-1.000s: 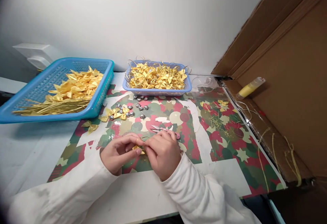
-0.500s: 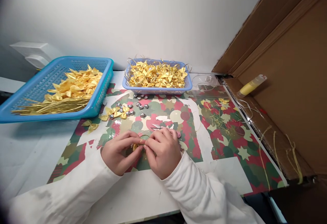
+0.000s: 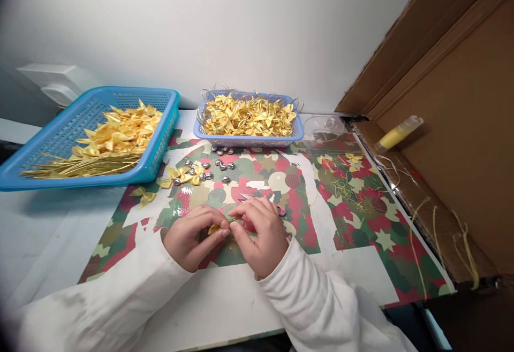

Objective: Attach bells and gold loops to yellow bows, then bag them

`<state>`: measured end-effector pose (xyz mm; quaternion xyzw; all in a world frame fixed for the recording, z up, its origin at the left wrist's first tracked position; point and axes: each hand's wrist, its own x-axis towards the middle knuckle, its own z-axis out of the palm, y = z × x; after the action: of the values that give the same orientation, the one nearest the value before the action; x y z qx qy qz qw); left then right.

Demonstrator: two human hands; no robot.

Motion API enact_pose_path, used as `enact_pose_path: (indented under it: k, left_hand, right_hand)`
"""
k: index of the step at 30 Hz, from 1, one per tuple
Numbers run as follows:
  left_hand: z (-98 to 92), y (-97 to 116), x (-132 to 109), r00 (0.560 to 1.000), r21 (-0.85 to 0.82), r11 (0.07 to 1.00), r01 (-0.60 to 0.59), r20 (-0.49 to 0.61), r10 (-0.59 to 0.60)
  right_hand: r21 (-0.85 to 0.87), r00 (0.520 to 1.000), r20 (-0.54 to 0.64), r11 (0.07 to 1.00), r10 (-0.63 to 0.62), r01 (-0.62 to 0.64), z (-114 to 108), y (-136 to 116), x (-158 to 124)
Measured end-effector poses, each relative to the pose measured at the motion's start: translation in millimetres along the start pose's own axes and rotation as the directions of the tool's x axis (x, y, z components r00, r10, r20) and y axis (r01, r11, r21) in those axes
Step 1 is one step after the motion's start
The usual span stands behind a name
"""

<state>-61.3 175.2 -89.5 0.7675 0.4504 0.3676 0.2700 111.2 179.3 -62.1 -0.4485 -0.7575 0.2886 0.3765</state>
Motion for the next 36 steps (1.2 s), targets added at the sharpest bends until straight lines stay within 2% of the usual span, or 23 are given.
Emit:
enact_pose_path:
  k: [4, 11, 23, 30, 36]
  left_hand:
    - [-4.1, 5.9, 2.5, 0.996, -0.051, 0.997, 0.054, 0.074, -0.05]
    - [-6.1, 7.6, 2.7, 0.988, -0.061, 0.995, 0.08, 0.136, -0.071]
    - [-3.7, 1.2, 0.6, 0.988, 0.0, 0.999, 0.034, 0.148, -0.034]
    - [2.0, -3.1, -2.6, 0.994, 0.022, 0.997, 0.075, 0.073, -0.076]
    - [-2.9, -3.7, -1.0, 0.988, 0.002, 0.993, 0.121, 0.097, -0.12]
  right_hand:
    - [-0.017, 0.995, 0.098, 1.0, 0.009, -0.007, -0.4, 1.6, 0.6]
    - [-0.094, 0.993, 0.115, 0.995, -0.003, 0.014, 0.3, 4.1, -0.4]
    - [-0.142, 0.983, 0.183, 0.99, 0.021, 0.005, 1.5, 5.7, -0.8]
    - [-0.212, 0.978, 0.209, 0.976, -0.009, 0.054, 1.6, 7.1, -1.9]
    - [-0.224, 0.982, 0.186, 0.972, -0.033, 0.075, 2.9, 7.5, -2.6]
